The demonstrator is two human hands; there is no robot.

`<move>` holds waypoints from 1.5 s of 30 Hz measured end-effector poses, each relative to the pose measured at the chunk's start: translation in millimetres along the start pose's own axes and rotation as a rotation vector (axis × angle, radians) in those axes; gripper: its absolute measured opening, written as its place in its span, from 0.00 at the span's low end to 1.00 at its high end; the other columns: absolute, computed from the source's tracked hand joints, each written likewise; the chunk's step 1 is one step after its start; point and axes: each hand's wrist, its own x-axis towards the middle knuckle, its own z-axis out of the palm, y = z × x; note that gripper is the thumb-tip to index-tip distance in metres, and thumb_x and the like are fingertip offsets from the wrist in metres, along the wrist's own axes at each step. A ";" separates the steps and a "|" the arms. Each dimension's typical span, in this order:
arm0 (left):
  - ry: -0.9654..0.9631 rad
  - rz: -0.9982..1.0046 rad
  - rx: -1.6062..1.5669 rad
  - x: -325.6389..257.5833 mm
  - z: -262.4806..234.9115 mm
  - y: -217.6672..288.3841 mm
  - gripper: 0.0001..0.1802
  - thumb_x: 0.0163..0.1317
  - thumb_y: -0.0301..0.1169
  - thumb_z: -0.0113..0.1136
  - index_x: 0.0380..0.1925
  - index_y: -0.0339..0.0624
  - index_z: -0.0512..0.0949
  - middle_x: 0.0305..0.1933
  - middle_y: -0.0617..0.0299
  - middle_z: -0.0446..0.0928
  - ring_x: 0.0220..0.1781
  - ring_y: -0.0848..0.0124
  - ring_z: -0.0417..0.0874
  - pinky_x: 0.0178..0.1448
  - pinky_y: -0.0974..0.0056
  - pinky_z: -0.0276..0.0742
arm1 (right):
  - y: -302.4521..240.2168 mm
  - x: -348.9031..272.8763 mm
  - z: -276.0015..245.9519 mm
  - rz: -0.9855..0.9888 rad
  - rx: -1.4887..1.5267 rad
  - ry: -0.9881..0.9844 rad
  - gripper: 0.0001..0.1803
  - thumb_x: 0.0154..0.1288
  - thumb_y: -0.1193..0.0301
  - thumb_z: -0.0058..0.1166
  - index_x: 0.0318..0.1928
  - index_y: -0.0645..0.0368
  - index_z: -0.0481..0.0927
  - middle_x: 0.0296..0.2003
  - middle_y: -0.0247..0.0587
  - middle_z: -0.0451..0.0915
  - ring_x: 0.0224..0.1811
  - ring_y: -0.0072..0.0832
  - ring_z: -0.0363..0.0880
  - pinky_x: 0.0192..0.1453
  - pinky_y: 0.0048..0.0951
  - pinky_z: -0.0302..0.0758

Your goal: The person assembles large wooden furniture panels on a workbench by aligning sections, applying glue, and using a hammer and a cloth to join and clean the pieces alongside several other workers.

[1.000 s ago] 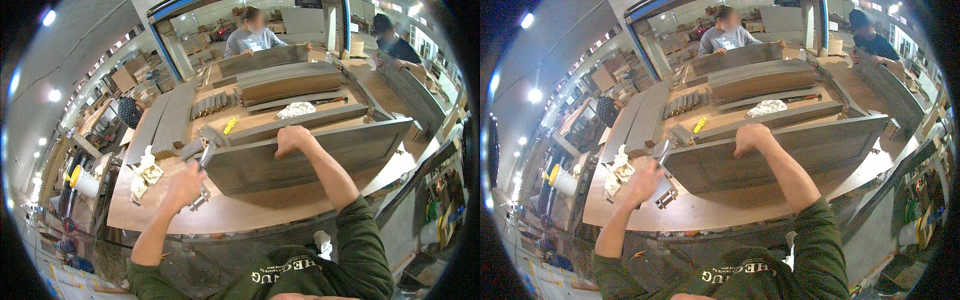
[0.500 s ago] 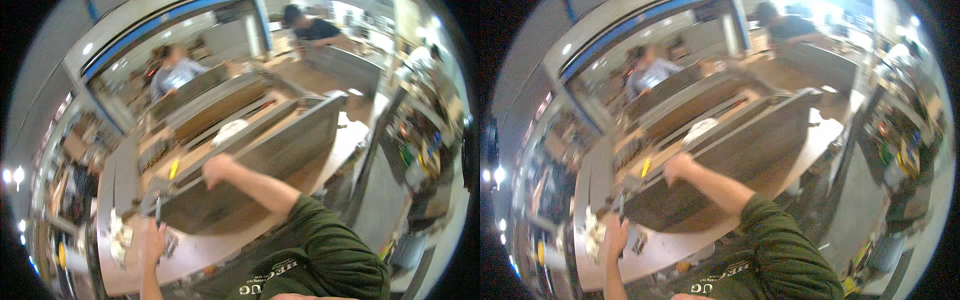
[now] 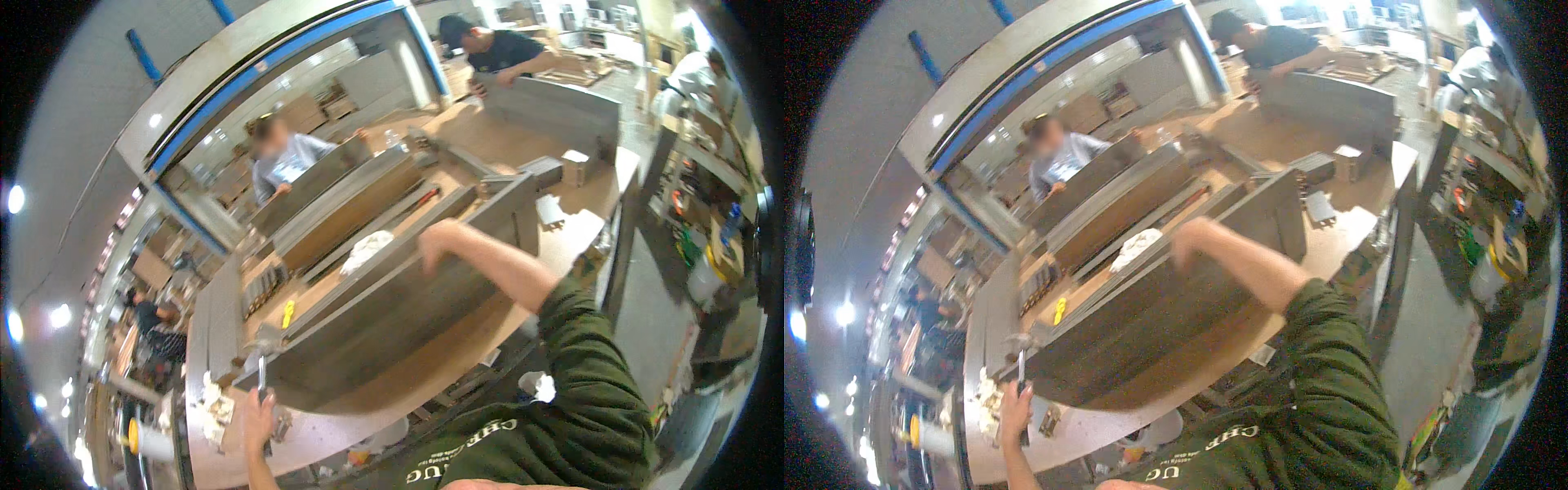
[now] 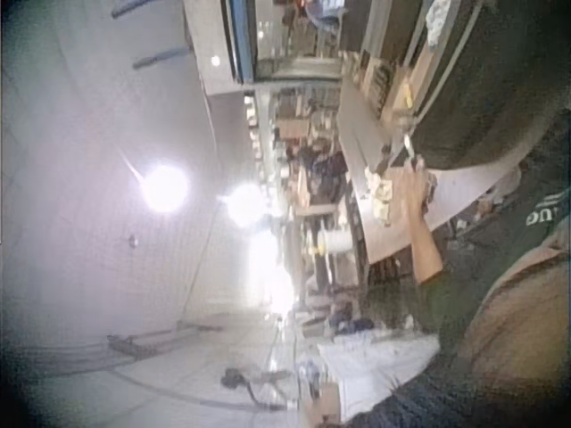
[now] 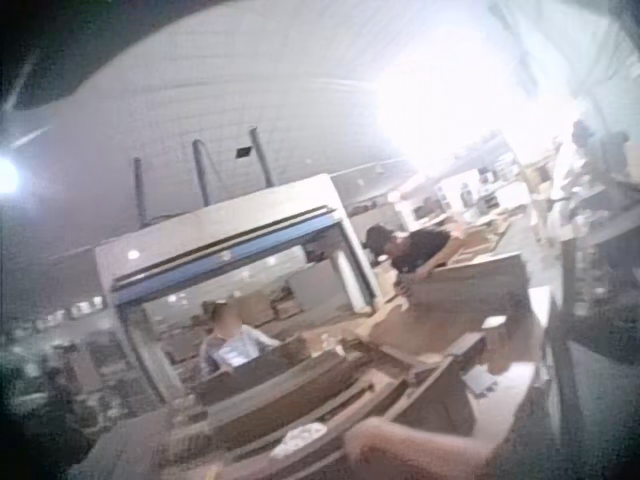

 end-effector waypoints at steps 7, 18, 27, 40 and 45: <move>0.276 0.374 0.051 9.1 37.6 150.2 0.16 0.64 0.42 0.51 0.42 0.40 0.72 0.26 0.42 0.76 0.31 0.42 0.78 0.36 0.47 0.70 | 53.0 -33.0 -2.5 0.064 -0.015 0.106 0.32 0.37 0.43 0.65 0.37 0.55 0.86 0.37 0.42 0.85 0.42 0.37 0.83 0.48 0.36 0.78; 0.191 0.209 0.128 0.3 59.2 218.8 0.19 0.65 0.44 0.47 0.45 0.39 0.69 0.33 0.40 0.78 0.38 0.41 0.79 0.42 0.43 0.71 | 63.0 -42.8 -3.9 0.000 0.036 0.117 0.30 0.40 0.48 0.66 0.42 0.53 0.85 0.41 0.40 0.84 0.45 0.34 0.82 0.49 0.34 0.78; 0.121 0.204 0.121 -2.4 68.1 241.3 0.17 0.65 0.44 0.48 0.41 0.42 0.71 0.30 0.44 0.79 0.38 0.43 0.79 0.41 0.46 0.71 | 61.7 -44.7 -4.4 -0.018 0.055 0.075 0.31 0.43 0.47 0.66 0.45 0.54 0.84 0.43 0.39 0.83 0.46 0.34 0.82 0.49 0.34 0.78; -0.073 0.151 0.326 0.1 103.0 250.0 0.15 0.65 0.44 0.48 0.44 0.48 0.69 0.29 0.44 0.79 0.36 0.43 0.80 0.41 0.44 0.72 | 152.5 -52.3 -8.0 0.049 -0.094 -0.025 0.25 0.40 0.54 0.66 0.41 0.51 0.85 0.41 0.38 0.84 0.44 0.35 0.82 0.49 0.37 0.77; 0.086 0.417 0.018 4.5 92.5 302.2 0.13 0.65 0.42 0.50 0.43 0.47 0.72 0.30 0.47 0.80 0.37 0.45 0.80 0.39 0.47 0.72 | 157.9 -59.0 -1.0 0.074 -0.064 0.064 0.27 0.37 0.52 0.67 0.40 0.52 0.85 0.39 0.39 0.84 0.43 0.35 0.83 0.46 0.35 0.78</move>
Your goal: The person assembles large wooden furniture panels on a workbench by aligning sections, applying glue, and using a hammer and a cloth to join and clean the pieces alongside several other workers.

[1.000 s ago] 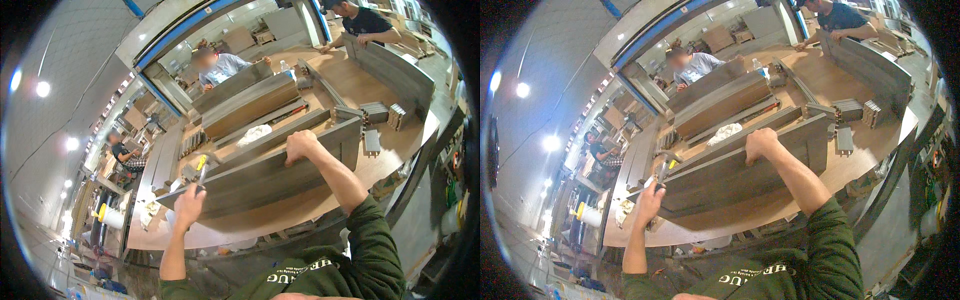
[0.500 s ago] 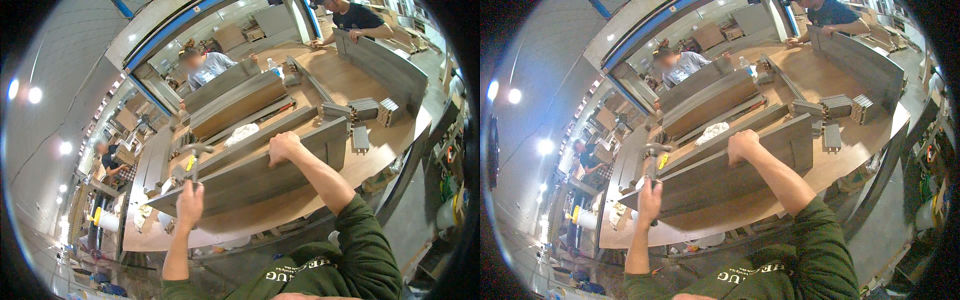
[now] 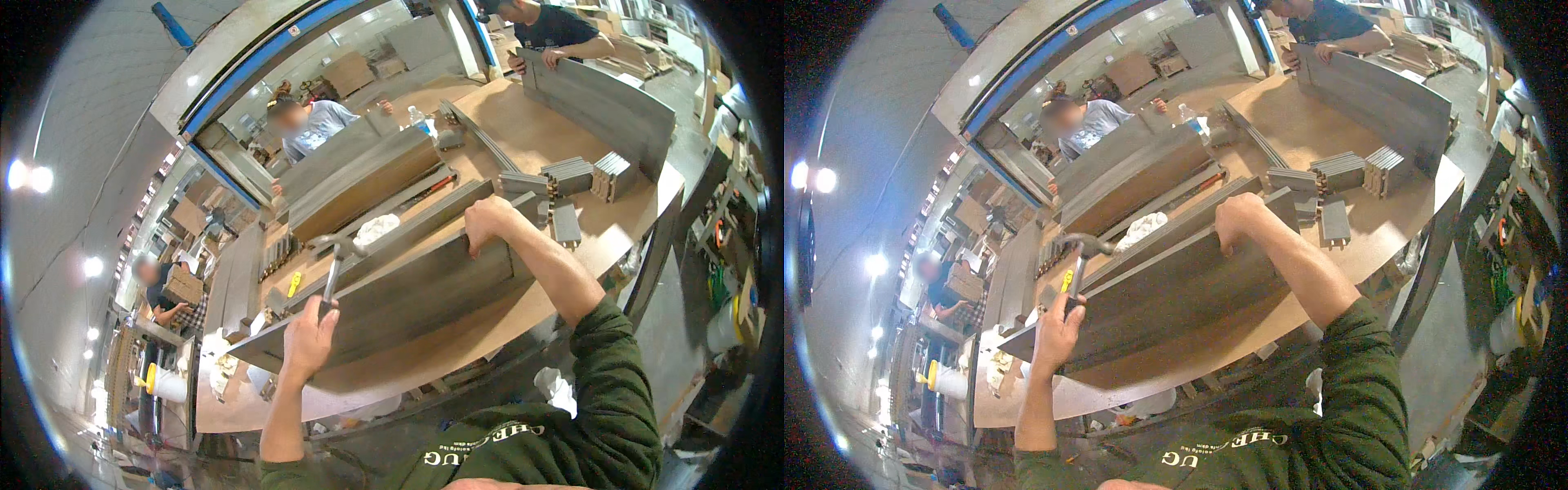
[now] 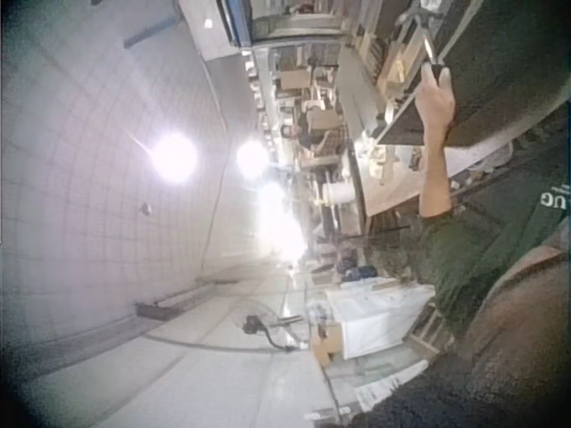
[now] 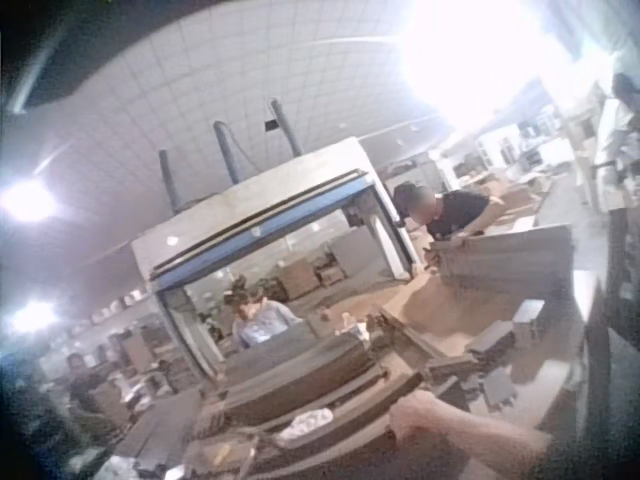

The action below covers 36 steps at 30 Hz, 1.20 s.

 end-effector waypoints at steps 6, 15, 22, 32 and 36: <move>-0.274 -0.013 0.341 23.8 40.2 13.2 0.14 0.66 0.41 0.48 0.42 0.42 0.71 0.31 0.39 0.78 0.37 0.41 0.79 0.41 0.45 0.72 | -4.5 0.3 -0.1 -0.006 0.029 0.029 0.27 0.36 0.52 0.68 0.40 0.51 0.85 0.39 0.39 0.84 0.44 0.33 0.83 0.46 0.34 0.78; -0.139 0.046 0.020 37.4 22.5 37.1 0.18 0.66 0.44 0.48 0.45 0.41 0.71 0.32 0.40 0.78 0.38 0.42 0.79 0.42 0.46 0.73 | 1.1 -5.5 -1.2 0.013 0.039 -0.017 0.29 0.38 0.49 0.69 0.43 0.49 0.85 0.43 0.38 0.83 0.47 0.33 0.81 0.48 0.36 0.77; -0.283 0.066 0.307 31.0 59.3 5.7 0.22 0.66 0.44 0.47 0.49 0.36 0.65 0.29 0.39 0.79 0.34 0.43 0.81 0.39 0.44 0.74 | 0.9 -12.7 0.7 -0.022 0.193 0.206 0.30 0.41 0.47 0.69 0.42 0.52 0.83 0.43 0.38 0.82 0.46 0.37 0.80 0.49 0.38 0.75; -0.300 0.097 0.163 40.8 47.0 11.6 0.19 0.65 0.44 0.49 0.45 0.41 0.71 0.33 0.41 0.79 0.39 0.41 0.79 0.44 0.45 0.72 | 76.2 18.6 119.5 0.137 1.594 1.094 0.23 0.59 0.51 0.59 0.38 0.62 0.81 0.36 0.35 0.81 0.41 0.23 0.76 0.49 0.28 0.71; -0.102 0.260 0.086 57.4 42.7 43.8 0.19 0.65 0.43 0.49 0.44 0.38 0.73 0.34 0.38 0.78 0.39 0.40 0.78 0.44 0.45 0.71 | 81.4 36.8 132.2 0.183 1.576 1.112 0.27 0.58 0.48 0.56 0.38 0.64 0.82 0.28 0.38 0.82 0.34 0.22 0.76 0.44 0.27 0.71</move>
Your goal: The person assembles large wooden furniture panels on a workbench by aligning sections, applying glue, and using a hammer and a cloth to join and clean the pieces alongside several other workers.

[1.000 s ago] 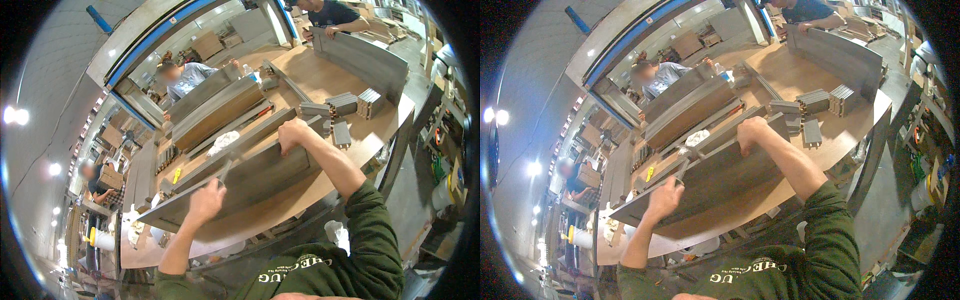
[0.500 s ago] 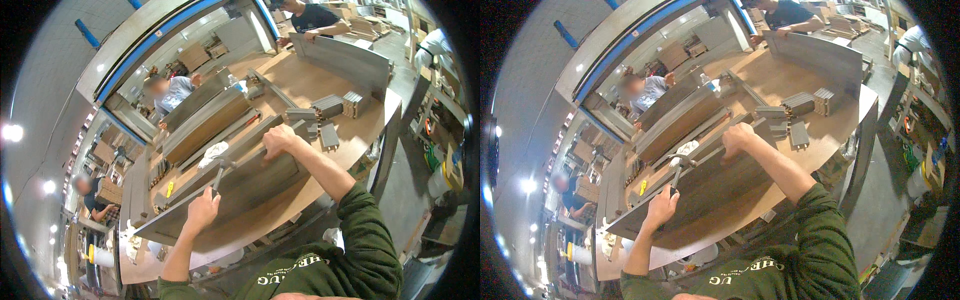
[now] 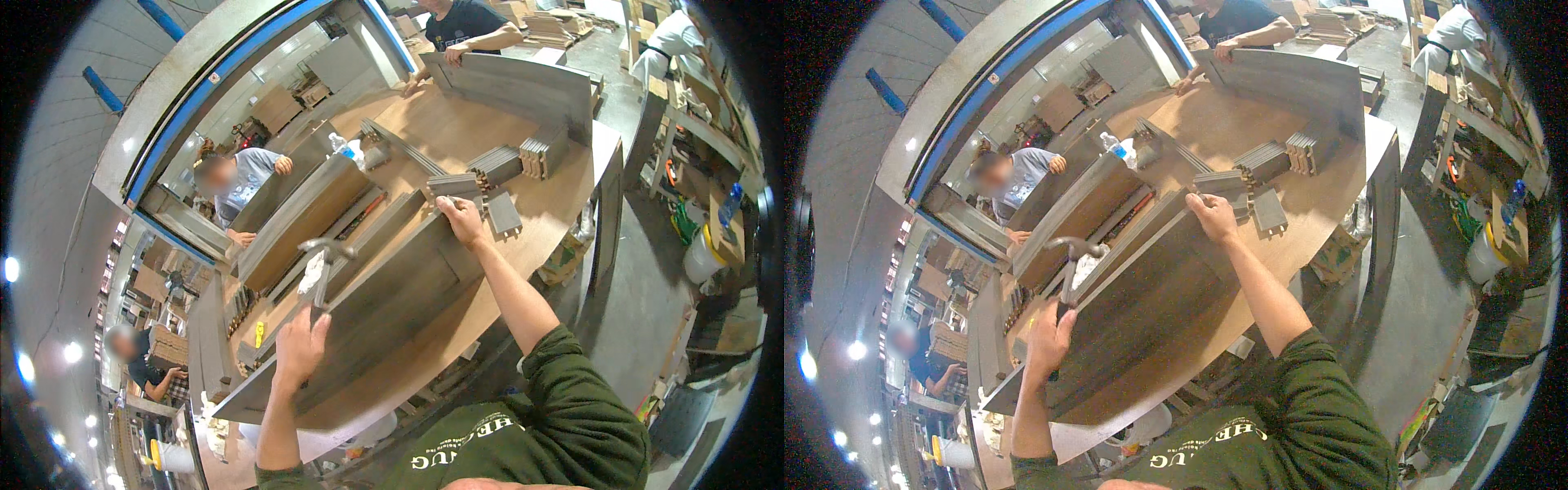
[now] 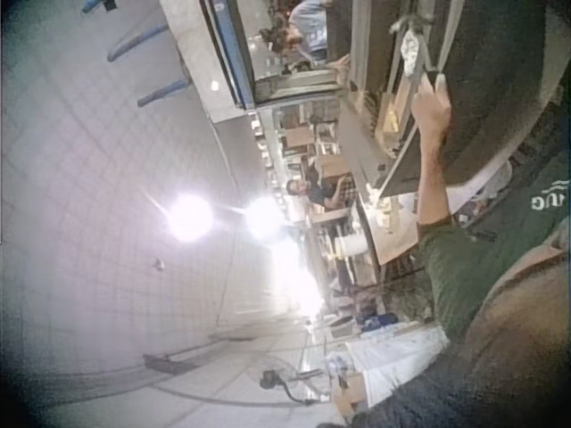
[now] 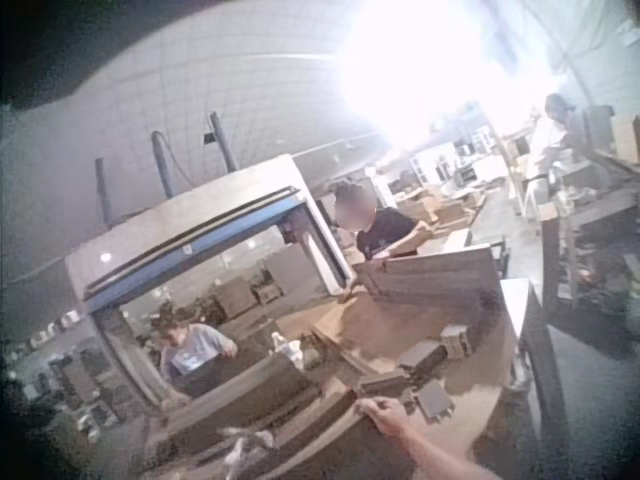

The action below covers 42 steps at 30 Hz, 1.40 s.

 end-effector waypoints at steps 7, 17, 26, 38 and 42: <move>-0.207 -0.044 0.126 28.8 40.8 13.8 0.21 0.64 0.43 0.51 0.46 0.36 0.72 0.36 0.39 0.78 0.40 0.41 0.78 0.42 0.48 0.73 | 6.2 5.3 0.2 0.006 -0.104 0.027 0.31 0.57 0.46 0.55 0.42 0.64 0.82 0.33 0.47 0.84 0.37 0.29 0.81 0.45 0.31 0.73; -0.309 -0.012 0.207 47.7 37.0 33.2 0.24 0.65 0.43 0.48 0.51 0.33 0.70 0.40 0.37 0.78 0.43 0.41 0.78 0.48 0.46 0.72 | -8.8 -5.0 3.1 0.062 -0.073 -0.046 0.27 0.59 0.48 0.54 0.42 0.61 0.83 0.33 0.42 0.84 0.37 0.28 0.81 0.46 0.30 0.73; -0.055 0.085 -0.020 64.3 39.7 36.9 0.20 0.66 0.43 0.48 0.44 0.36 0.73 0.32 0.41 0.79 0.37 0.43 0.80 0.42 0.45 0.72 | -10.1 0.4 -6.0 0.127 -0.100 -0.019 0.28 0.58 0.48 0.54 0.45 0.61 0.82 0.36 0.41 0.84 0.40 0.26 0.80 0.48 0.28 0.73; 0.221 -0.311 -0.596 -89.7 47.3 -55.4 0.10 0.67 0.37 0.53 0.38 0.43 0.72 0.17 0.70 0.68 0.18 0.83 0.68 0.22 0.73 0.64 | -99.9 -24.5 21.8 -0.600 -0.997 -0.028 0.16 0.57 0.65 0.57 0.45 0.59 0.79 0.48 0.47 0.77 0.58 0.44 0.69 0.67 0.43 0.60; 0.383 -0.624 -0.645 -182.0 18.5 -100.1 0.09 0.64 0.33 0.54 0.39 0.40 0.74 0.21 0.62 0.73 0.22 0.75 0.71 0.31 0.67 0.69 | -146.2 -52.9 75.1 -0.366 -1.280 -0.429 0.27 0.55 0.46 0.58 0.29 0.60 0.84 0.30 0.48 0.82 0.40 0.43 0.80 0.59 0.41 0.67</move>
